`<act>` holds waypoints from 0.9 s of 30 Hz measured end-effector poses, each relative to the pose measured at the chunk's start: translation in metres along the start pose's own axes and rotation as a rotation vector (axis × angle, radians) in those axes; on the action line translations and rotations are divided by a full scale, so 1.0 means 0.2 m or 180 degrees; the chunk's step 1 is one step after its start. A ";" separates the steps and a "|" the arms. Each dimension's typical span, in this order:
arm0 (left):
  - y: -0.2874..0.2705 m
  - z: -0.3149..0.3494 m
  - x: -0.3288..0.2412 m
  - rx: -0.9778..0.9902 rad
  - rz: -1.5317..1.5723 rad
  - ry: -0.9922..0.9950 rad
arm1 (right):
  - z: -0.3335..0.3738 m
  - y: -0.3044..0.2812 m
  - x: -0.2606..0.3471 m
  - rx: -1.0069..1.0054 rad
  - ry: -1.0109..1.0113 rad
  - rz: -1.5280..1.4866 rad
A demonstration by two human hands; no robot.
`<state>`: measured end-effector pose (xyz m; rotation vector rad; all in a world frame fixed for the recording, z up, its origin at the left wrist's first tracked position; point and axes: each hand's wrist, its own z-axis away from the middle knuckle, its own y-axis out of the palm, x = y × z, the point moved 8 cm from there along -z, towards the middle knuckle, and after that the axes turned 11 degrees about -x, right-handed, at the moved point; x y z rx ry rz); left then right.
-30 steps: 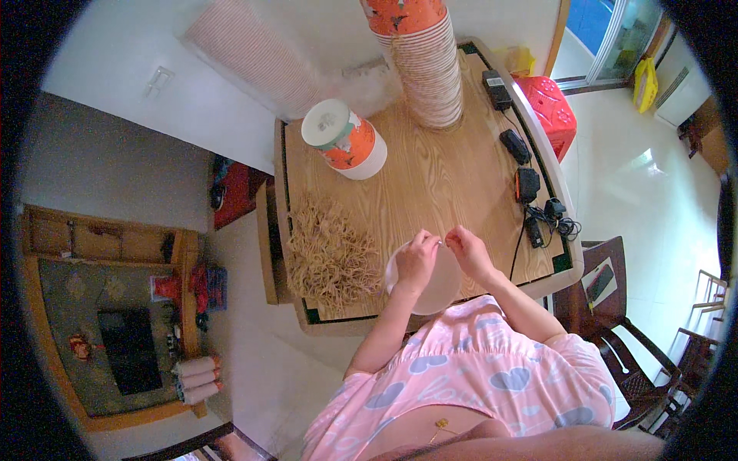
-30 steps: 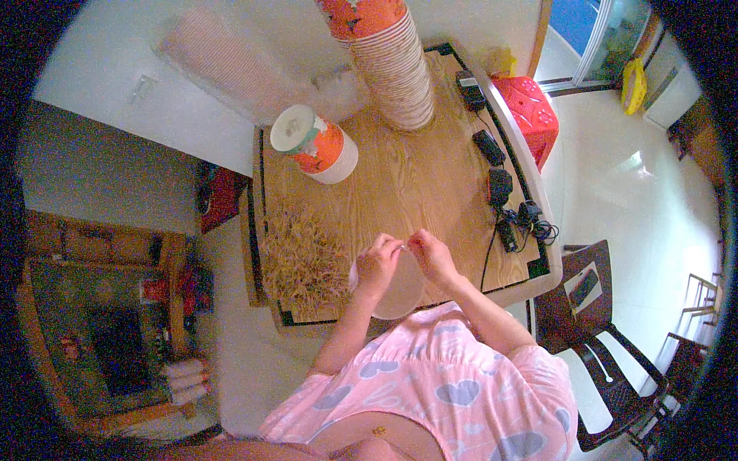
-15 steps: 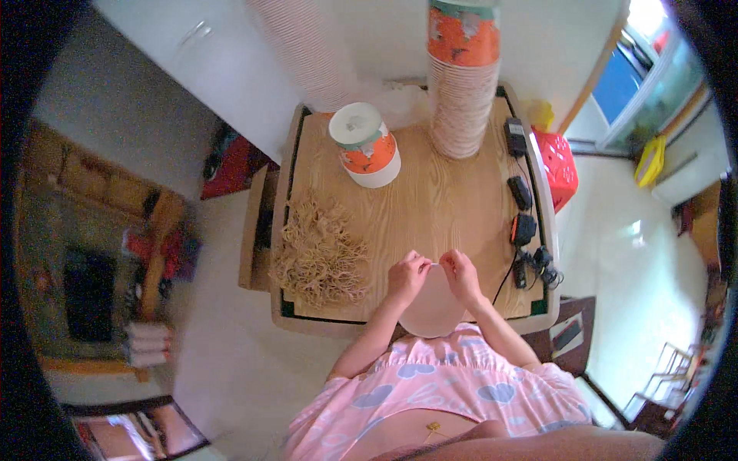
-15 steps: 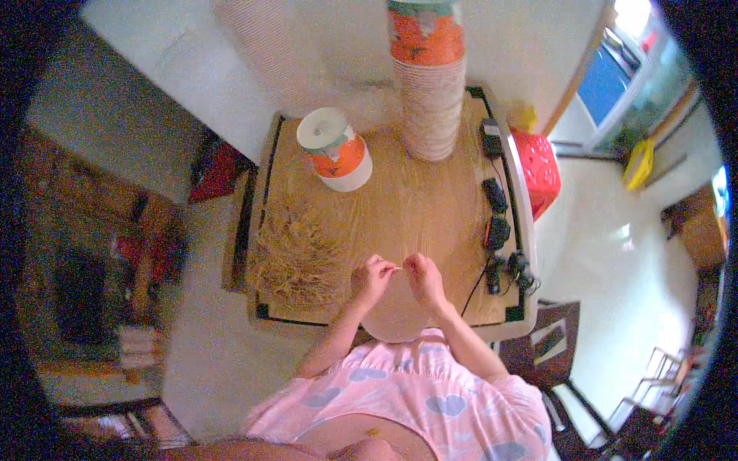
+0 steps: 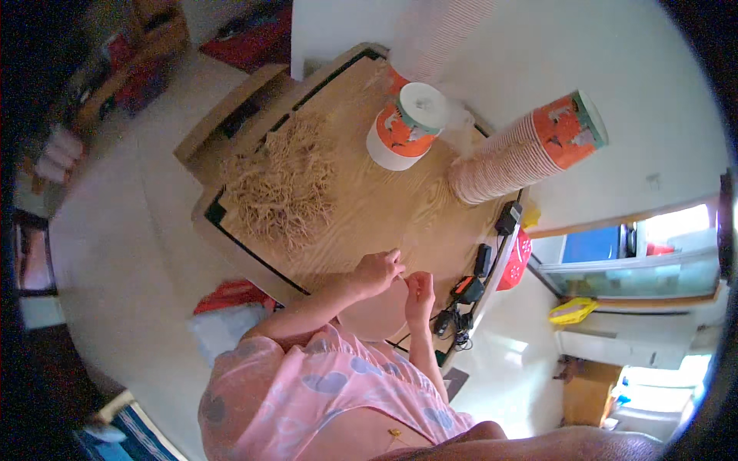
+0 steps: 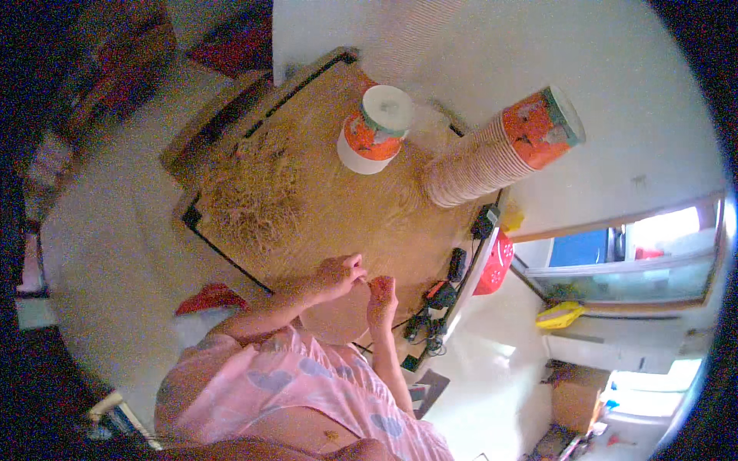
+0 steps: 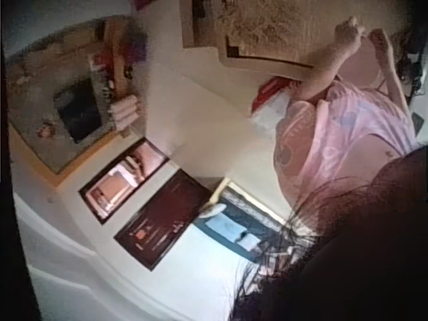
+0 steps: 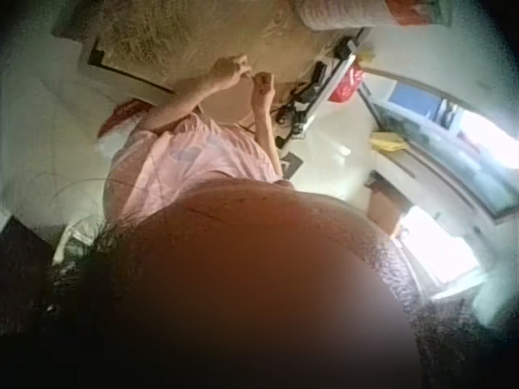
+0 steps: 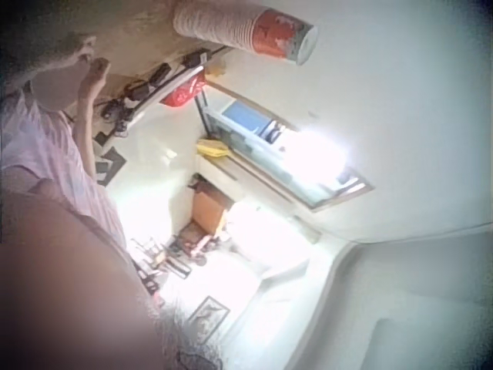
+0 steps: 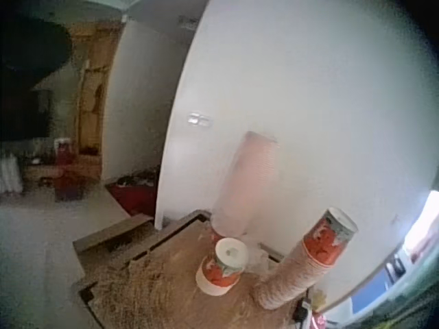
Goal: Shredding or tearing paper/straw material into a bowl.
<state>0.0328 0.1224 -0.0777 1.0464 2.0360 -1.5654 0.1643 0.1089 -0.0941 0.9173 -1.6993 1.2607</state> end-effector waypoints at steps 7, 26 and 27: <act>0.00 -0.01 0.02 0.0229 -0.0272 0.0157 | -0.02 -0.01 0.00 0.0145 0.0179 -0.0211; 0.00 -0.05 0.01 0.0389 0.0209 0.0148 | -0.01 -0.01 -0.05 0.0088 0.0193 0.0238; 0.01 -0.06 0.01 0.0366 0.0220 0.0199 | -0.01 -0.01 -0.04 0.0110 0.0174 0.0221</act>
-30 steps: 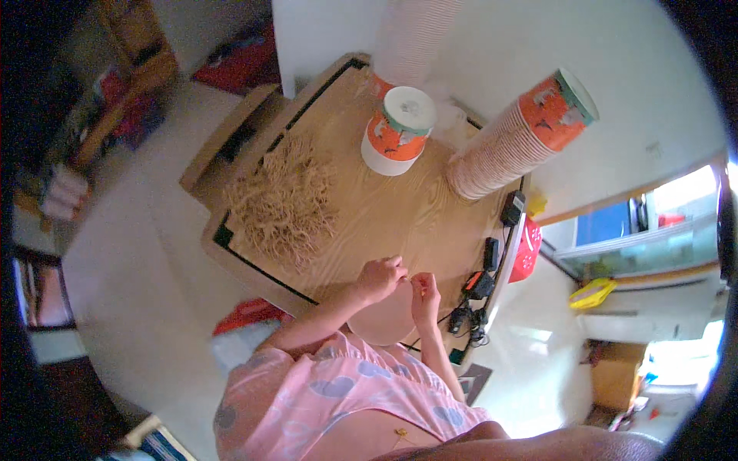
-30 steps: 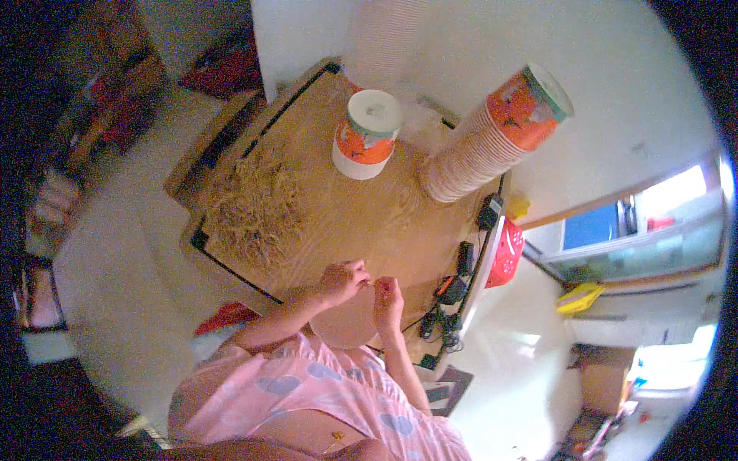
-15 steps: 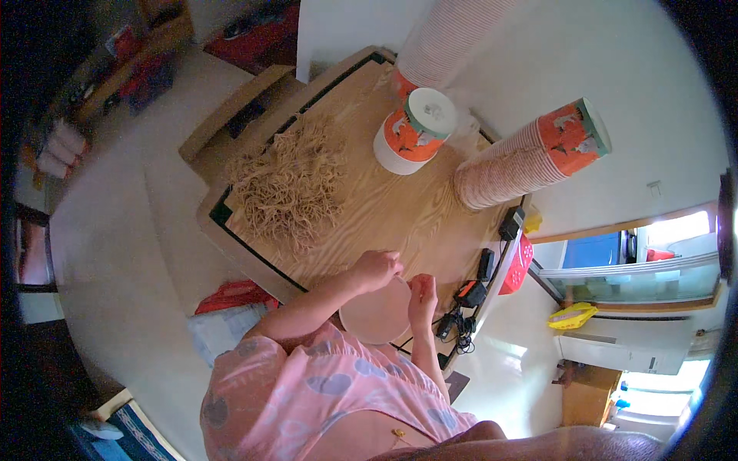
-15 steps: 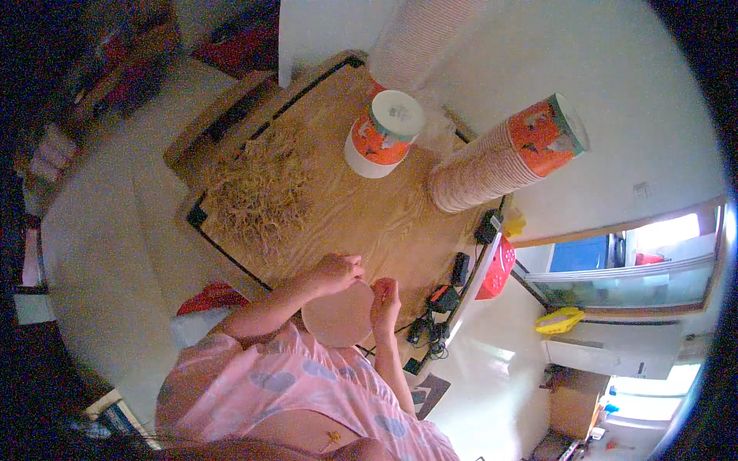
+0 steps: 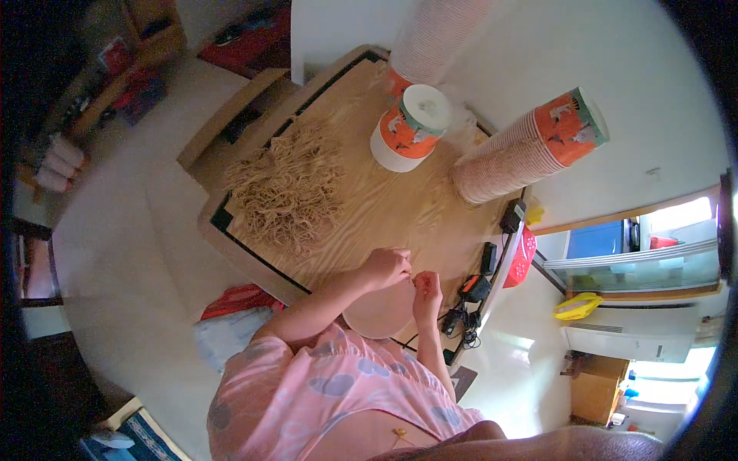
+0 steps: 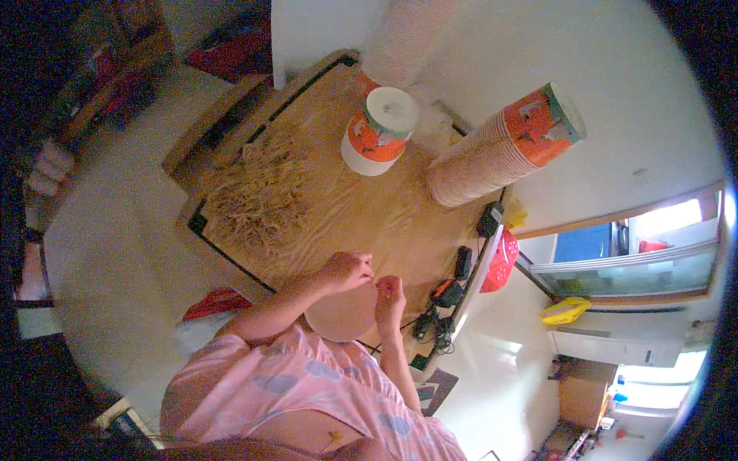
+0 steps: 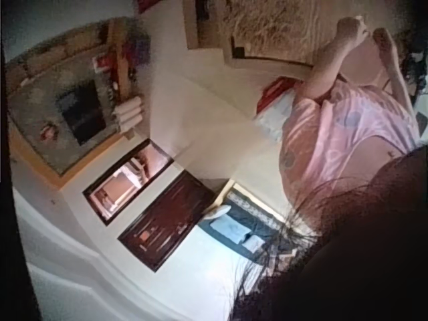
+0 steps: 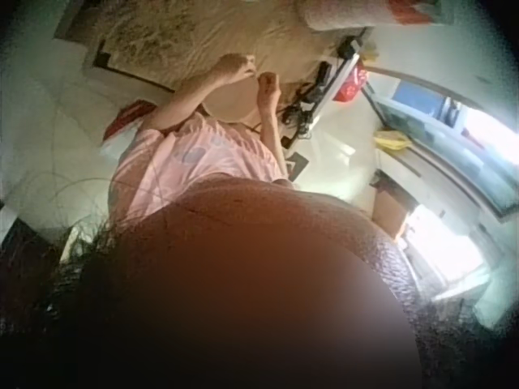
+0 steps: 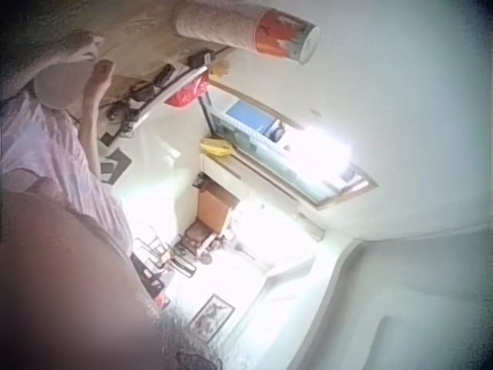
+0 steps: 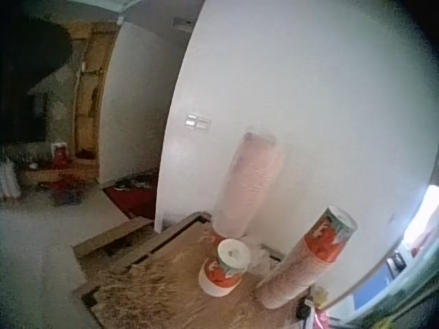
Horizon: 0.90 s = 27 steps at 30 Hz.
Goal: Shredding or tearing paper/straw material into a bowl.
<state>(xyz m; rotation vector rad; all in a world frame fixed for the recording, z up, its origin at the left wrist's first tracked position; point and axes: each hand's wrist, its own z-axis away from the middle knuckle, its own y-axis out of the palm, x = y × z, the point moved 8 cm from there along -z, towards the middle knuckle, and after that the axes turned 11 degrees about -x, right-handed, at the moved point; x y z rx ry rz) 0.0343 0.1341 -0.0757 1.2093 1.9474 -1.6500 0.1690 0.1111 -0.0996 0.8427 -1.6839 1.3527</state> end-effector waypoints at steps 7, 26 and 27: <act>0.07 -0.06 0.03 0.0523 0.0159 -0.0423 | 0.01 0.01 -0.01 -0.0182 0.0283 -0.0453; 0.23 -0.09 0.09 0.0958 0.0902 -0.0655 | 0.02 -0.05 -0.05 -0.0697 0.0307 -0.0968; 0.22 -0.09 0.10 0.0894 0.0911 -0.0715 | 0.02 -0.07 0.00 -0.0717 0.0072 -0.0655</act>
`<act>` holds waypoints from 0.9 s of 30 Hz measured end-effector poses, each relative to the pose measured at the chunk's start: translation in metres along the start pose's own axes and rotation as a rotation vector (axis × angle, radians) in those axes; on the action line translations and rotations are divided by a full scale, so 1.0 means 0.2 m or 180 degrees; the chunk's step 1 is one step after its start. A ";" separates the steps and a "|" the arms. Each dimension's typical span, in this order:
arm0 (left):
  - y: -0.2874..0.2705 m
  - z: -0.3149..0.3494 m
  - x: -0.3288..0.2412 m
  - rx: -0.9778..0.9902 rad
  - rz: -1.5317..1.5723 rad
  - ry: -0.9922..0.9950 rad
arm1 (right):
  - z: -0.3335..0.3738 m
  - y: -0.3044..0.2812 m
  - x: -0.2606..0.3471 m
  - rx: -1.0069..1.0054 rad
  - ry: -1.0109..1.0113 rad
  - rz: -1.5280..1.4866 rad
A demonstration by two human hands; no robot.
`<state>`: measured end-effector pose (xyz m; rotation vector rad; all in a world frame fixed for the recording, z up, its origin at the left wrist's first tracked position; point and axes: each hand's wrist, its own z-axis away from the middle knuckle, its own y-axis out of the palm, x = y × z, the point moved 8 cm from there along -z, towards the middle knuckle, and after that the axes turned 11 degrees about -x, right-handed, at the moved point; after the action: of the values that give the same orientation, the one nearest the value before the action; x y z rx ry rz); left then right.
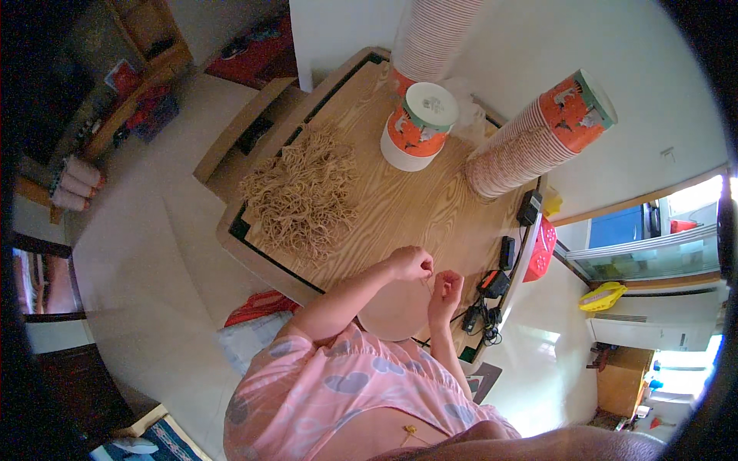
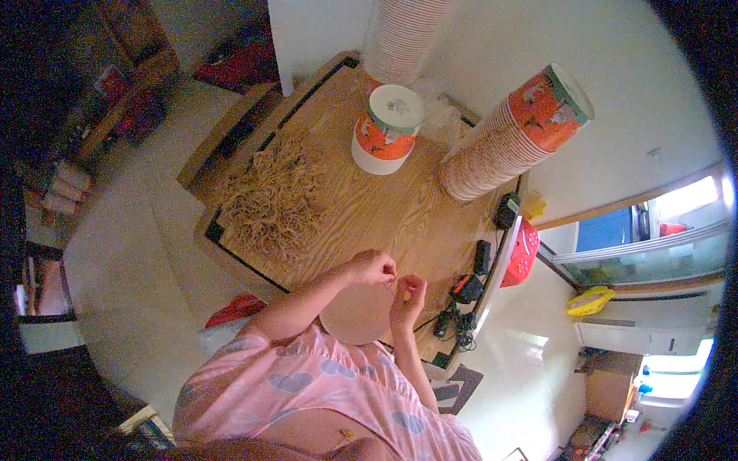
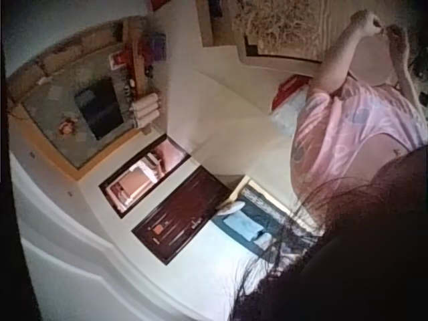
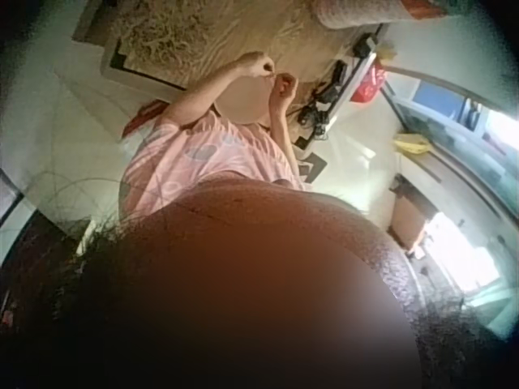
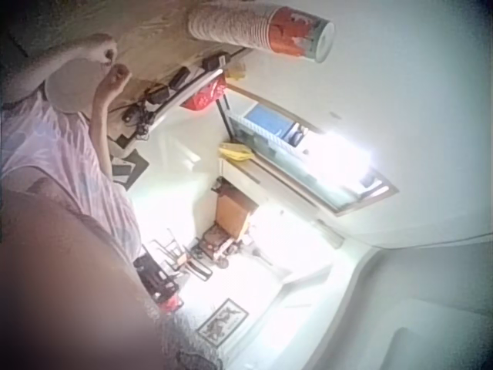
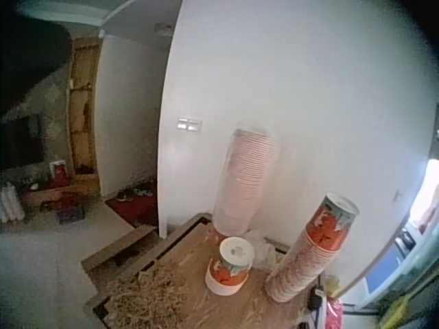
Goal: Shredding or tearing paper/straw material into a bowl.
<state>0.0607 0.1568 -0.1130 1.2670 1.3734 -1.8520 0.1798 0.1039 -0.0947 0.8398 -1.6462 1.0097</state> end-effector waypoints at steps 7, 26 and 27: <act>-0.03 0.00 0.00 -0.0137 0.0210 -0.0181 | 0.07 0.07 0.20 0.0622 -0.1279 0.1282; -0.05 0.00 0.07 -0.0323 0.0684 -0.0534 | -0.03 0.03 0.12 0.0385 -0.0826 0.1331; -0.06 0.00 0.06 -0.0350 0.0599 -0.0430 | -0.04 0.03 0.12 0.0355 -0.0806 0.1296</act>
<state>0.0461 0.1632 -0.1178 1.1518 1.2231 -1.6786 0.1714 0.1118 -0.0719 0.7427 -2.0459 1.3268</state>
